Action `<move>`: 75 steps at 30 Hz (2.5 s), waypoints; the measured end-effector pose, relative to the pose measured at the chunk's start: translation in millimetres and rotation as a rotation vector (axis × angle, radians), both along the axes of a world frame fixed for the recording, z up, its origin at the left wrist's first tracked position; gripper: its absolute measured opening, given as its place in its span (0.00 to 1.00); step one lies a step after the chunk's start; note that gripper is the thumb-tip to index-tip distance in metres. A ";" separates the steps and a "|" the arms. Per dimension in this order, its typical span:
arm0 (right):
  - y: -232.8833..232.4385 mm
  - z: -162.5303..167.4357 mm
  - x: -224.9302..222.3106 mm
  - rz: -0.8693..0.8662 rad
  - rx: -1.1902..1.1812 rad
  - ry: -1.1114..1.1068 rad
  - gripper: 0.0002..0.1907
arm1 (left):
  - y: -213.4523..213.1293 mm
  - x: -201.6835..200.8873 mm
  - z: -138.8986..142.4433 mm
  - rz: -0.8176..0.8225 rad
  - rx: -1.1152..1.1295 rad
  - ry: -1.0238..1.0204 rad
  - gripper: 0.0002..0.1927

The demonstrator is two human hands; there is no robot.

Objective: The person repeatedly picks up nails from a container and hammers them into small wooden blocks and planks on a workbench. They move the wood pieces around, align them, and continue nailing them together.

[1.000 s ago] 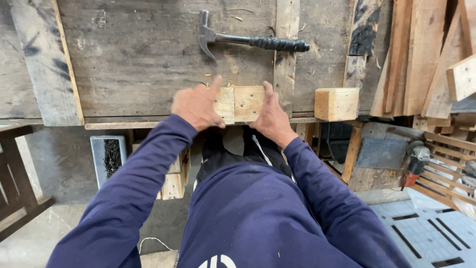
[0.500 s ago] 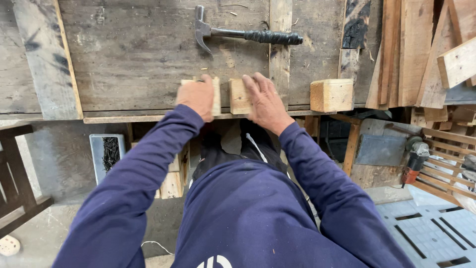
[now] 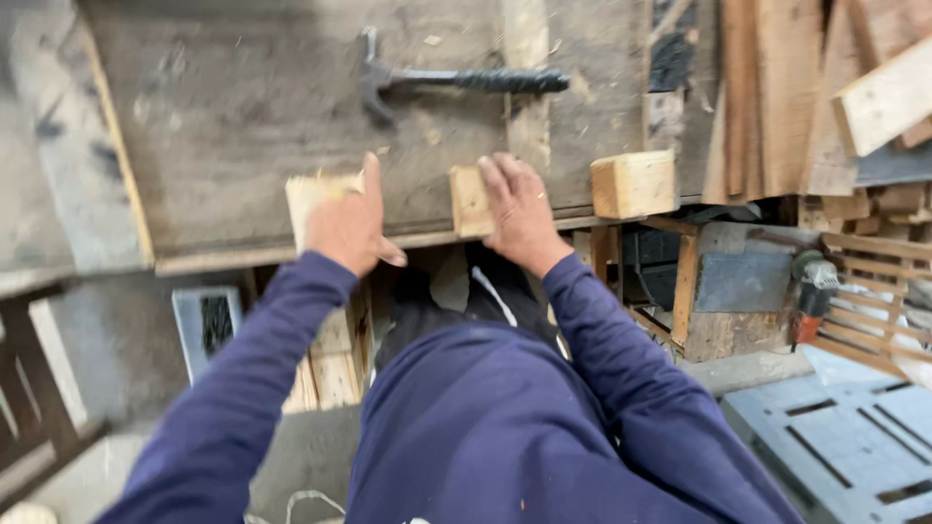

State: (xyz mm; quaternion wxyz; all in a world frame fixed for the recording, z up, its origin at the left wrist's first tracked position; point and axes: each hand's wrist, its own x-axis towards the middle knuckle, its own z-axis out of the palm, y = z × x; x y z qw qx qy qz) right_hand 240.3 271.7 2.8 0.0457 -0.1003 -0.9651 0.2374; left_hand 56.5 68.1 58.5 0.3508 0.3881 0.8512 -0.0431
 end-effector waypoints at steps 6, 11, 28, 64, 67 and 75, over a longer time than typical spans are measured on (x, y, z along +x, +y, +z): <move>-7.3 14.8 38.9 -0.143 -0.148 -0.059 0.53 | 89.1 57.8 -32.2 -0.064 0.209 -0.079 0.71; 11.0 17.4 130.8 -0.649 -0.351 0.079 0.34 | 92.9 70.8 -63.7 -0.075 0.208 -0.071 0.63; 391.9 56.9 218.2 -1.191 -1.597 1.000 0.20 | 277.5 183.0 11.9 0.446 0.548 -0.321 0.34; 206.7 73.5 80.8 -1.056 -1.167 0.662 0.11 | -9.0 -2.7 -13.0 1.628 1.043 -0.559 0.19; 204.8 65.9 66.3 -1.015 -1.160 0.598 0.11 | -13.3 -31.3 -5.3 1.806 0.927 -0.583 0.22; 204.6 48.2 69.6 -0.893 -1.119 0.491 0.08 | -30.7 -36.7 4.3 1.686 0.925 -0.484 0.25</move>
